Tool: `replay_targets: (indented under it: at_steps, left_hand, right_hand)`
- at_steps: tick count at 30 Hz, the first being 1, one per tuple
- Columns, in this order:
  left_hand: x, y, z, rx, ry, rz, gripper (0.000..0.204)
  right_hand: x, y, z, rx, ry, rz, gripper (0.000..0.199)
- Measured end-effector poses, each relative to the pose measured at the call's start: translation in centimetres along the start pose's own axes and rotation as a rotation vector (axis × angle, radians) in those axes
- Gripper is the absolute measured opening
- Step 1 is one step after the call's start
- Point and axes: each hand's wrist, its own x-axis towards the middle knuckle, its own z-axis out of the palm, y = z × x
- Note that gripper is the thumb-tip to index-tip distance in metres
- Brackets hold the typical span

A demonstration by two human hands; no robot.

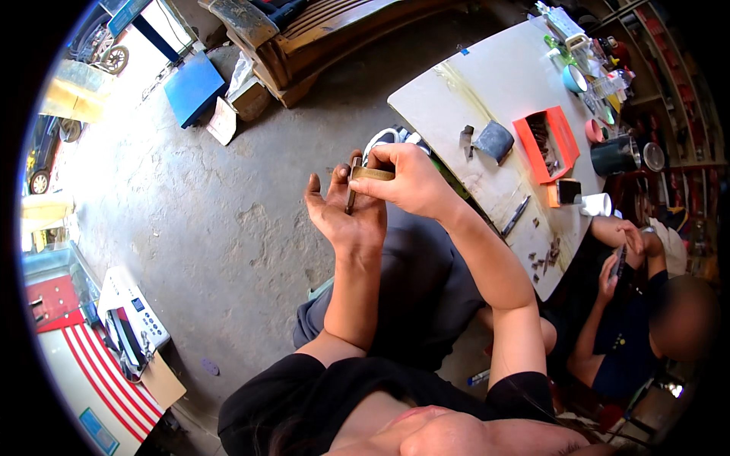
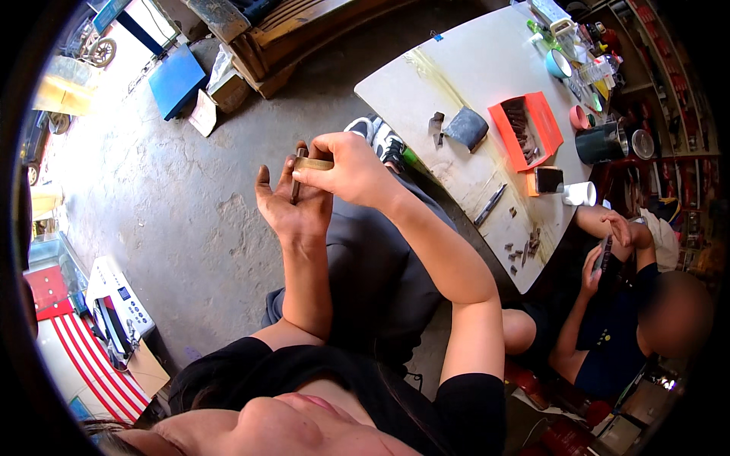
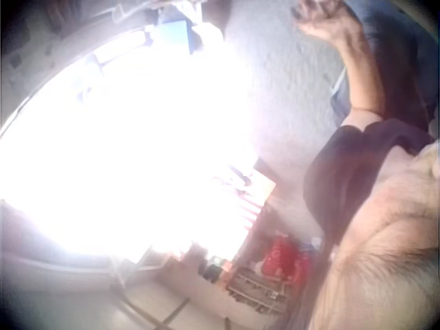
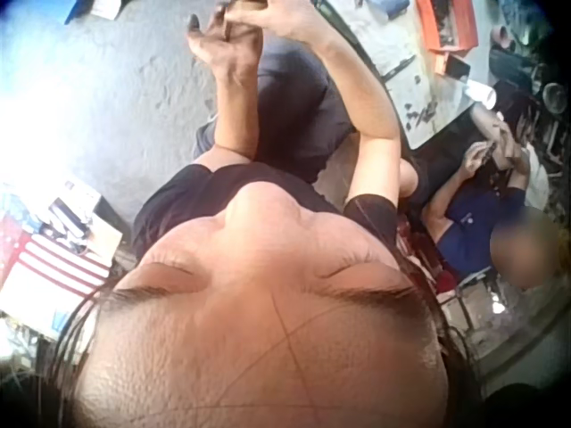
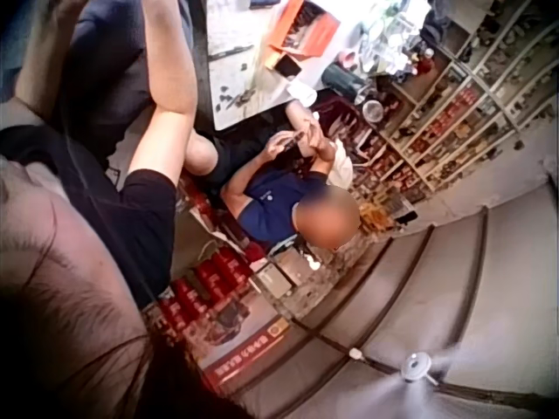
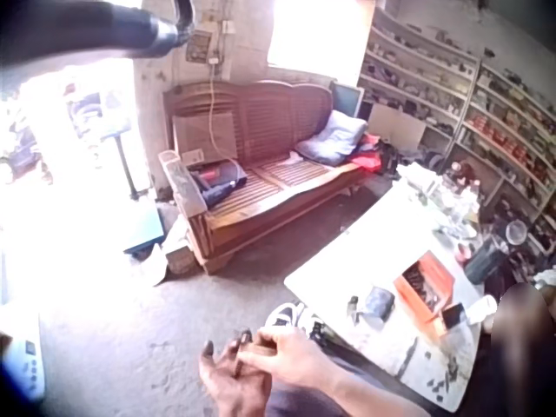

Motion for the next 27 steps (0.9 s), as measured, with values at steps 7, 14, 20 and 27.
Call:
replay_targets:
  at_steps: [7,14,20,27]
  left_hand:
    - [0.1,0.8,-0.3,-0.006,-0.069,0.02,0.04]
    - [1.1,1.5,-1.7,0.083,-0.109,0.037,0.043]
    - [1.7,2.6,-3.2,0.271,-0.148,0.136,0.05]
    - [0.4,-0.3,-0.7,0.162,0.0,0.129,0.051]
  right_hand:
    - [-0.3,-0.8,0.8,-0.02,-0.032,-0.056,0.025]
    - [-0.6,-0.4,1.5,-0.046,-0.045,-0.126,0.027]
    - [-0.2,-0.6,1.5,-0.085,0.024,-0.251,0.032]
    - [-1.0,1.0,0.2,-0.061,0.104,-0.181,0.033]
